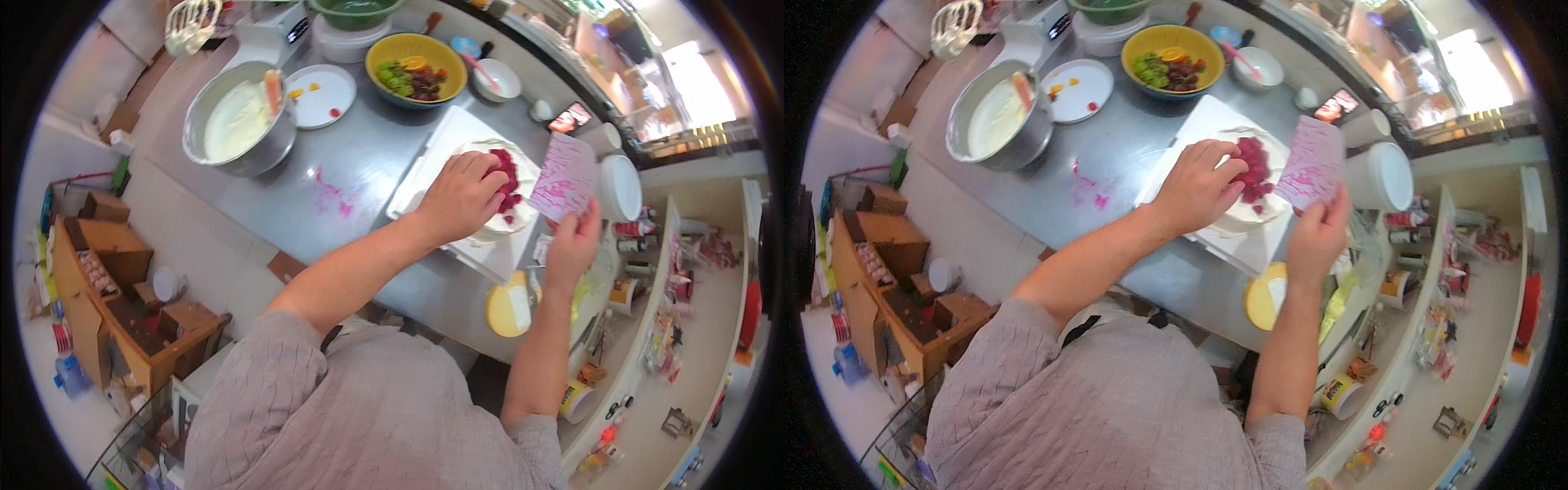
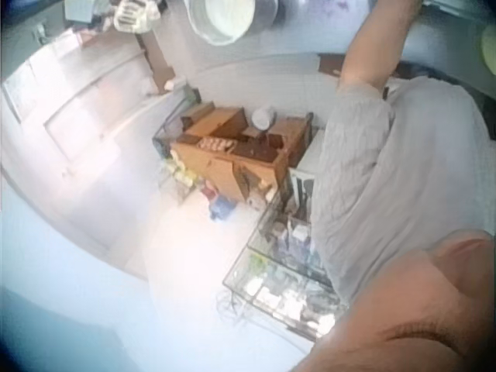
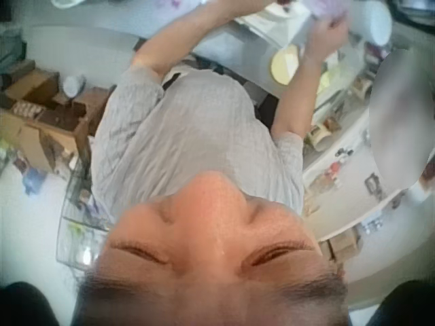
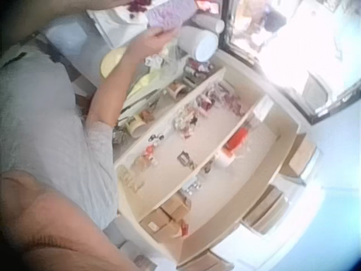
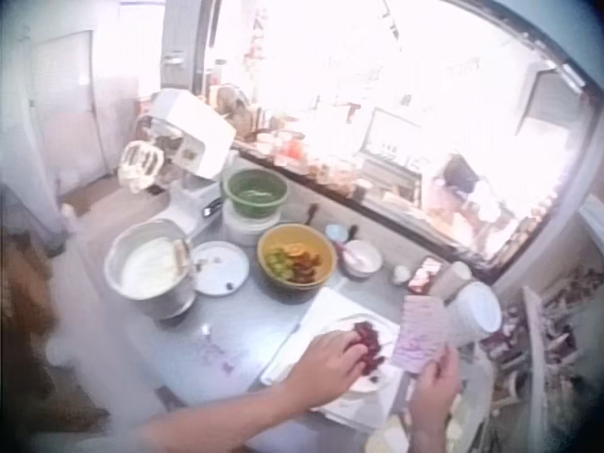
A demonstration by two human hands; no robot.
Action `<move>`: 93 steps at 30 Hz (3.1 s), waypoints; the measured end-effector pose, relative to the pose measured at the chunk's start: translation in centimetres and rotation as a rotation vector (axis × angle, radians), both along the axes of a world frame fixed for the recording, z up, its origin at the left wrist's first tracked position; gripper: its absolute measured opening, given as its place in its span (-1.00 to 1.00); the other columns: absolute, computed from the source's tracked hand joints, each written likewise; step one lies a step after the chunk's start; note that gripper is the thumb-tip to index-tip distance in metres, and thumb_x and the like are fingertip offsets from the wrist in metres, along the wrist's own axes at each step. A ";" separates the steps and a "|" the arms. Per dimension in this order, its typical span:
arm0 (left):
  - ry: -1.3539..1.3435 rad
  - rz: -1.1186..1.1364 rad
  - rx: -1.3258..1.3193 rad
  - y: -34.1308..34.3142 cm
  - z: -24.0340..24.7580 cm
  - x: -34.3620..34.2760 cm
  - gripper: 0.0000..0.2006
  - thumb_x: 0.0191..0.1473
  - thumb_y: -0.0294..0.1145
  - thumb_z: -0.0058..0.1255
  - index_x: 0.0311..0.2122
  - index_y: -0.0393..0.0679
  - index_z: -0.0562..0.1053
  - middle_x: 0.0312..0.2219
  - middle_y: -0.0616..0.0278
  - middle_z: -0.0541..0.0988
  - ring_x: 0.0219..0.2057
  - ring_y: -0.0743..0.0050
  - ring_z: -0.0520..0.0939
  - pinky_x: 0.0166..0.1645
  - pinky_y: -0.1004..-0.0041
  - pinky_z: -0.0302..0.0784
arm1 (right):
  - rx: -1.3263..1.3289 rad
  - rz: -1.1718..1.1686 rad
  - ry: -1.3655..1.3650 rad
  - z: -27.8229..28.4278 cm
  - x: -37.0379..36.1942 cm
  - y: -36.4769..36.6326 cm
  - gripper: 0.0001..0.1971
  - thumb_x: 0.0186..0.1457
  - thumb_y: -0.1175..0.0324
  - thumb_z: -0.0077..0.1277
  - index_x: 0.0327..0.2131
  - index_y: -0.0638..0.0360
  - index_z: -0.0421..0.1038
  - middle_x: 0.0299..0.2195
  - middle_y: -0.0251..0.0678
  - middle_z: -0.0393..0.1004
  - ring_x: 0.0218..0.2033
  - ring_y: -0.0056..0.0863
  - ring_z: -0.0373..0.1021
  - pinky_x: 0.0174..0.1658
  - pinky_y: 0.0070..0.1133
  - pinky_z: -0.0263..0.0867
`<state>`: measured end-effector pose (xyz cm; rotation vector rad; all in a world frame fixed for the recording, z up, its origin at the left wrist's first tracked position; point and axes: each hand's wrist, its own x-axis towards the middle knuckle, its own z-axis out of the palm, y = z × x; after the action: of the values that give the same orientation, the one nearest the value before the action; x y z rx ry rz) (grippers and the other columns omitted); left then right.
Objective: The person assembles a layer cake by cutting a cake round in half, spreading white frosting onto one layer with a spatula, adding chopped fruit pieces and yellow sauce, piping more frosting, and then placing the second cake layer on top and frosting it.
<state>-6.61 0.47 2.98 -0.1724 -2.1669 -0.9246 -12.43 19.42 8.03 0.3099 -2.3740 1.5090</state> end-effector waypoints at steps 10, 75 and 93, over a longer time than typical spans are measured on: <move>-0.254 0.565 0.396 -14.5 -10.7 16.9 -0.80 0.13 -0.37 -0.03 -0.18 -0.24 0.46 -0.19 0.07 0.50 -0.14 0.15 0.51 -0.01 0.30 0.39 | -0.072 0.424 -0.504 -6.2 12.3 -6.6 -0.63 0.20 0.54 -0.20 0.08 0.34 0.24 -0.26 -0.29 0.48 -0.35 -0.66 0.41 -0.28 -0.62 0.43; -0.153 0.435 1.310 -13.8 -6.1 28.9 -0.60 0.34 -0.14 -0.33 0.04 -0.25 0.33 -0.13 0.15 0.49 -0.18 0.42 0.53 -0.05 0.38 0.46 | -0.350 0.618 -0.555 -0.1 9.9 -15.3 -0.58 0.08 0.55 -0.17 0.06 0.37 0.26 -0.27 -0.20 0.49 -0.41 -0.47 0.48 -0.35 -0.54 0.50; -0.350 -0.027 1.135 -10.4 -3.1 14.9 -0.70 0.33 -0.26 -0.29 -0.05 -0.24 0.40 -0.23 0.22 0.53 -0.30 0.59 0.52 -0.15 0.54 0.43 | 0.525 -0.031 0.305 3.6 2.1 -3.5 -0.68 0.08 0.53 -0.09 -0.06 0.16 0.42 -0.33 -0.01 0.52 -0.36 -0.06 0.48 -0.30 -0.31 0.37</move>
<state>8.29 -9.98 -0.17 0.5465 -1.5912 -2.1439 -10.28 15.96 11.67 0.5708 -2.4609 0.7338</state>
